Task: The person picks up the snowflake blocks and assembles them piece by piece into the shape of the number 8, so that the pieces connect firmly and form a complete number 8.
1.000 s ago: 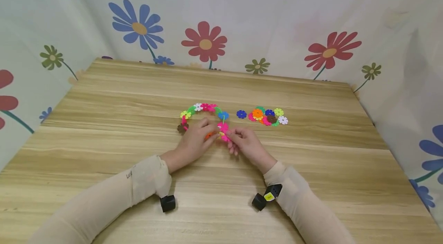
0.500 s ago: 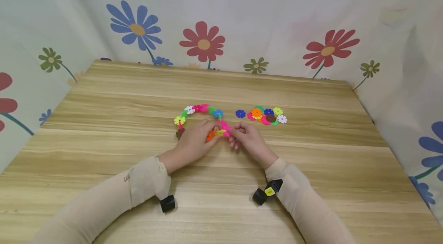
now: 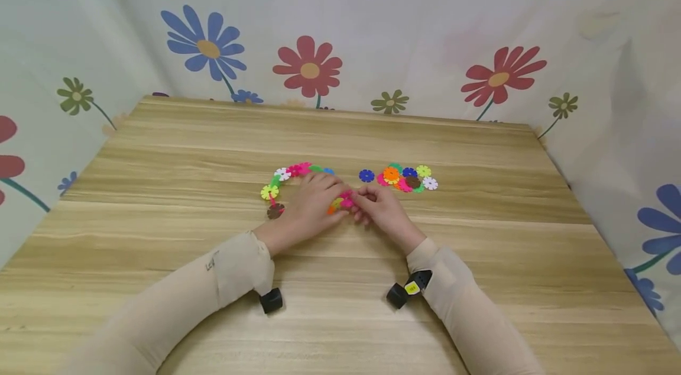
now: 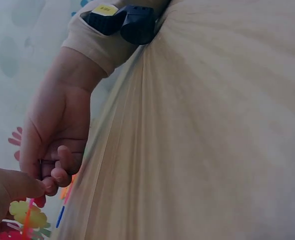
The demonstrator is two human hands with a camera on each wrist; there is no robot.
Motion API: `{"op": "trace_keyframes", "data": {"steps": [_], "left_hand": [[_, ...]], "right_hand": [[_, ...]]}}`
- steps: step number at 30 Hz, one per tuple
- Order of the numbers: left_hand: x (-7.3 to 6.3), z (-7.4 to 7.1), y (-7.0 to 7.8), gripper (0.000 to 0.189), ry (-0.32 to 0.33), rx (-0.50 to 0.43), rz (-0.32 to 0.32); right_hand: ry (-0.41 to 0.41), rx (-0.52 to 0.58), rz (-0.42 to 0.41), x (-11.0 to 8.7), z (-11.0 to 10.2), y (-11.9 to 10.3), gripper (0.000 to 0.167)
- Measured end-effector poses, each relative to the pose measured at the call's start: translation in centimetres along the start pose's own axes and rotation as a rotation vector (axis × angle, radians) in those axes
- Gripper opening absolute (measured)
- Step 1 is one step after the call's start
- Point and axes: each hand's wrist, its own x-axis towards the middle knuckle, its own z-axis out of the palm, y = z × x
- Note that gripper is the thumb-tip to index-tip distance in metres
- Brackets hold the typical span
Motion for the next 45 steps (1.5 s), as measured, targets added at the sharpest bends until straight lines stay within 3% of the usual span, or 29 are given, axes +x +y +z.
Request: {"op": "trace_keyframes", "data": {"steps": [4,10,13,18,22,28,36,45], "left_hand": [[0.2,0.2,-0.2,0.032,-0.046,0.023,-0.038],[0.1,0.3,-0.6,0.03,-0.038,0.027,-0.036],[0.0,0.3,-0.6,0.029,-0.024,0.022,-0.033],[0.0,0.4,-0.6,0.026,-0.01,0.002,-0.024],[0.1,0.5,-0.5,0.026,-0.019,-0.009,-0.02],[0.0,0.6,-0.6,0.028,-0.044,-0.029,-0.037],[-0.1,0.6,-0.7,0.027,-0.044,-0.034,-0.026],[-0.2,0.6,-0.6,0.029,-0.057,-0.041,-0.033]], "right_hand": [[-0.013,-0.067,-0.006,0.1,0.1,0.0,0.029],[-0.039,-0.2,-0.031,0.1,-0.8,-0.6,0.026],[0.016,-0.327,-0.076,0.2,-1.9,-1.0,0.024],[0.204,-0.586,-0.137,0.8,-4.1,-1.3,0.019],[0.284,-0.731,-0.078,1.4,-5.6,-1.5,0.02],[0.268,-0.852,0.0,2.7,-6.9,-1.5,0.028],[0.236,-0.879,0.097,3.8,-7.6,-1.0,0.033],[0.256,-0.785,0.1,3.6,-7.7,-0.9,0.027]]}}
